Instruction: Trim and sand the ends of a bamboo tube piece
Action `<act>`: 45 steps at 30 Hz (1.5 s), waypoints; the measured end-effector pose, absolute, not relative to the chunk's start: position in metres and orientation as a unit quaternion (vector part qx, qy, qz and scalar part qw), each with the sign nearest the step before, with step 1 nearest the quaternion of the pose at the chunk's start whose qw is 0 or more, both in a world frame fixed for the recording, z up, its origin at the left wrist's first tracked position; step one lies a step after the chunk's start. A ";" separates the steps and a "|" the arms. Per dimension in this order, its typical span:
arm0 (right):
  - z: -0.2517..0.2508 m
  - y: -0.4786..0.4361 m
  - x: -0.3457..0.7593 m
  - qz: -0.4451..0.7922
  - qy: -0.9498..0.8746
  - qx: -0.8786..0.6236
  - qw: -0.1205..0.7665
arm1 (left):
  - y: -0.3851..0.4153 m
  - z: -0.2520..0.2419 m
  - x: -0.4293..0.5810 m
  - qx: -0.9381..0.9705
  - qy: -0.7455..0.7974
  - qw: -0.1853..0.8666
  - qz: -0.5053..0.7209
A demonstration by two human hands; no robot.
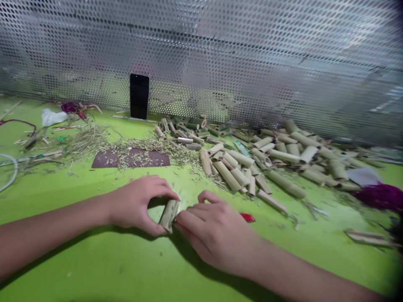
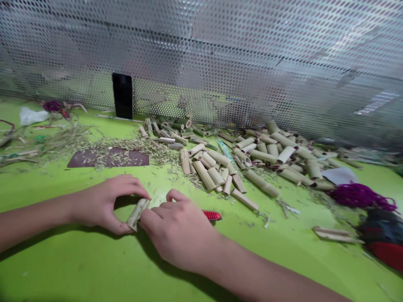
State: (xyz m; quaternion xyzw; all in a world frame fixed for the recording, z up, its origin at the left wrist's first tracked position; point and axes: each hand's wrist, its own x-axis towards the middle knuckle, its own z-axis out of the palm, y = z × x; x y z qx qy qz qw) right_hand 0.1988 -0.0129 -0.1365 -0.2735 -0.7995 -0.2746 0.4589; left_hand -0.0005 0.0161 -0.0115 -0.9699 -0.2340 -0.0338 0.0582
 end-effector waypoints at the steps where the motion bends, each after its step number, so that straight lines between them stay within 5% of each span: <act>1: -0.137 -0.014 0.198 -0.276 -0.802 -0.269 0.457 | 0.016 -0.012 -0.001 -0.970 -0.234 0.055 -0.036; 11: -0.134 -0.011 0.202 -0.300 -0.772 -0.329 0.454 | 0.012 -0.013 0.001 -0.952 -0.297 -0.023 -0.076; 45: -0.132 0.002 0.209 -0.330 -0.758 -0.340 0.449 | 0.013 -0.015 0.000 -0.950 -0.306 0.002 -0.068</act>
